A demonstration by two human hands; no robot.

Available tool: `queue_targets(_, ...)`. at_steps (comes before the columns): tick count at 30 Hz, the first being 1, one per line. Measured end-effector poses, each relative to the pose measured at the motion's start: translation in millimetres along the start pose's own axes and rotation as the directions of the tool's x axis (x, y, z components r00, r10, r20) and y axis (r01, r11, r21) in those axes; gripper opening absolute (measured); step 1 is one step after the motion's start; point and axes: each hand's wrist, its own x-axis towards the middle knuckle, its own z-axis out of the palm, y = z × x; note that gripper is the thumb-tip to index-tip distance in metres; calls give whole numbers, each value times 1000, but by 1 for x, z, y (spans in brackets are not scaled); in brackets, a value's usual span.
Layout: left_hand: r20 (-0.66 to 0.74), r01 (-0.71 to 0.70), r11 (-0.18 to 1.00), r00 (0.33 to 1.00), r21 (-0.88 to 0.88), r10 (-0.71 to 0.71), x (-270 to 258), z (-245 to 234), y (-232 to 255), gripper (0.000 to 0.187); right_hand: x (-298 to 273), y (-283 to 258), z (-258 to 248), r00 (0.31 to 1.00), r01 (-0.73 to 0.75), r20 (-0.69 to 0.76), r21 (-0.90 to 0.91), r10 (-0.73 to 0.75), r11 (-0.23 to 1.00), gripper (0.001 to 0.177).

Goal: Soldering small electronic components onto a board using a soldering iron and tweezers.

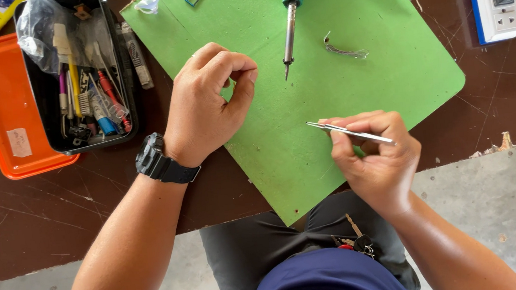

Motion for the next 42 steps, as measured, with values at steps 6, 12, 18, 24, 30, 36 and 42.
queue_targets(6,122,432,757,894,-489,-432,0,-3,14,9,19,-17,6,994,86,-77,110,-77,990,26)
queue_targets(12,565,774,169,576,-611,-591,4,1,32,24,44,-30,19,975,215,-88,178,-202,960,31)
queue_targets(18,550,770,116,543,-627,-634,8,-3,44,27,48,-28,36,990,119,-112,304,-88,945,27)
queue_targets(24,527,798,135,503,-587,-685,13,-6,46,27,39,-13,42,993,95,-97,292,-70,952,27)
queue_targets(30,555,827,125,471,-548,-685,15,-7,47,27,35,-8,43,991,118,-92,290,-95,950,28)
queue_targets(36,551,824,150,488,-546,-677,15,-8,46,25,35,-7,43,989,132,-99,279,-108,951,27)
queue_targets(42,554,829,165,491,-535,-673,15,-9,46,24,35,-6,43,989,139,-91,273,-118,952,28)
